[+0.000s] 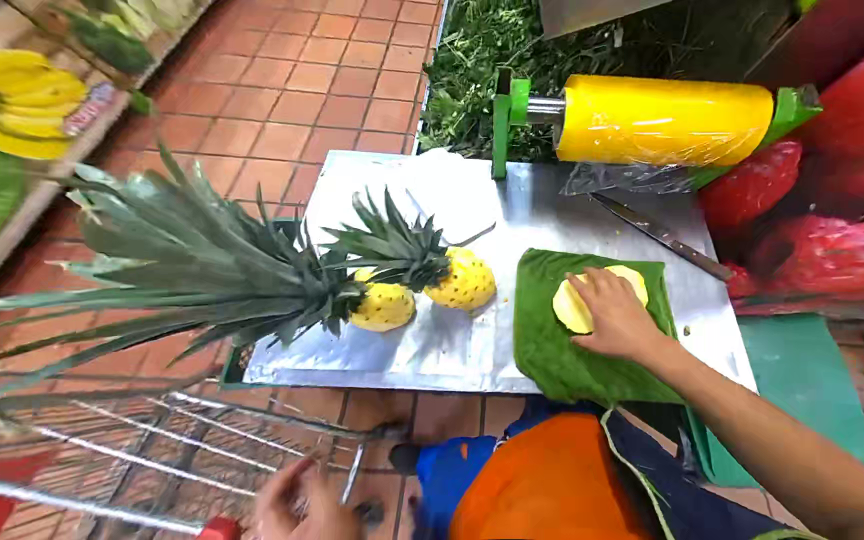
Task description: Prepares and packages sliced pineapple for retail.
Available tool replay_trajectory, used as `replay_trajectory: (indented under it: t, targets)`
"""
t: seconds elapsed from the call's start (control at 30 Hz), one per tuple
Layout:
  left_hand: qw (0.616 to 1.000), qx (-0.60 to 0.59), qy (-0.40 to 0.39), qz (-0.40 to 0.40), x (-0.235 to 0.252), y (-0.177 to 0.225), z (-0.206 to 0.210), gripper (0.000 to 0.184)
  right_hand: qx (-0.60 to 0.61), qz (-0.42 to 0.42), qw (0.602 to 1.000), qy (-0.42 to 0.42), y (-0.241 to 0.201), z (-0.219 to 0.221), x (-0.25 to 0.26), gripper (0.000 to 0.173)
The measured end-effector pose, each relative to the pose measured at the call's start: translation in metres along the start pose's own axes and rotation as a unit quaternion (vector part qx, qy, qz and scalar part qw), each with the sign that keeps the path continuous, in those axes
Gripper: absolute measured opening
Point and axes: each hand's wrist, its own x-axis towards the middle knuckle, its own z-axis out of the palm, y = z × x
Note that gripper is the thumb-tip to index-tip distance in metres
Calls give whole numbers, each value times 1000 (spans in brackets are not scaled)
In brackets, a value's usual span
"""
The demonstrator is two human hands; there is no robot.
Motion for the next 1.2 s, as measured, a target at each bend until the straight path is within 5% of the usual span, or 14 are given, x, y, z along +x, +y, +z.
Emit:
replay_trajectory:
  t: [0.13,0.27,0.53,0.67,0.87,1.07,1.2]
  targets:
    - [955,-36,-259,143,11,87,133,23,-24,-37,999,-27,6,7,10,100]
    - [898,33,-425,108,47,160,229,35,-14,-11,998,-64,19,-1,20,110]
    - [858,366,-356,55,134,169,355,58,-17,-82,991,-108,18,6,27,104]
    - [804,455,-382,10,160,163,374,41,48,-77,986,-141,17,0,23,100]
    - [787,464,-400,69,168,169,371,29,138,-28,981,-135,38,-24,24,98]
    - [900,327,-211,197,177,190,339,32,344,84,932,-81,78,-31,29,91]
    - [927,237,-145,252,116,225,275,27,484,151,862,-9,101,-16,28,82]
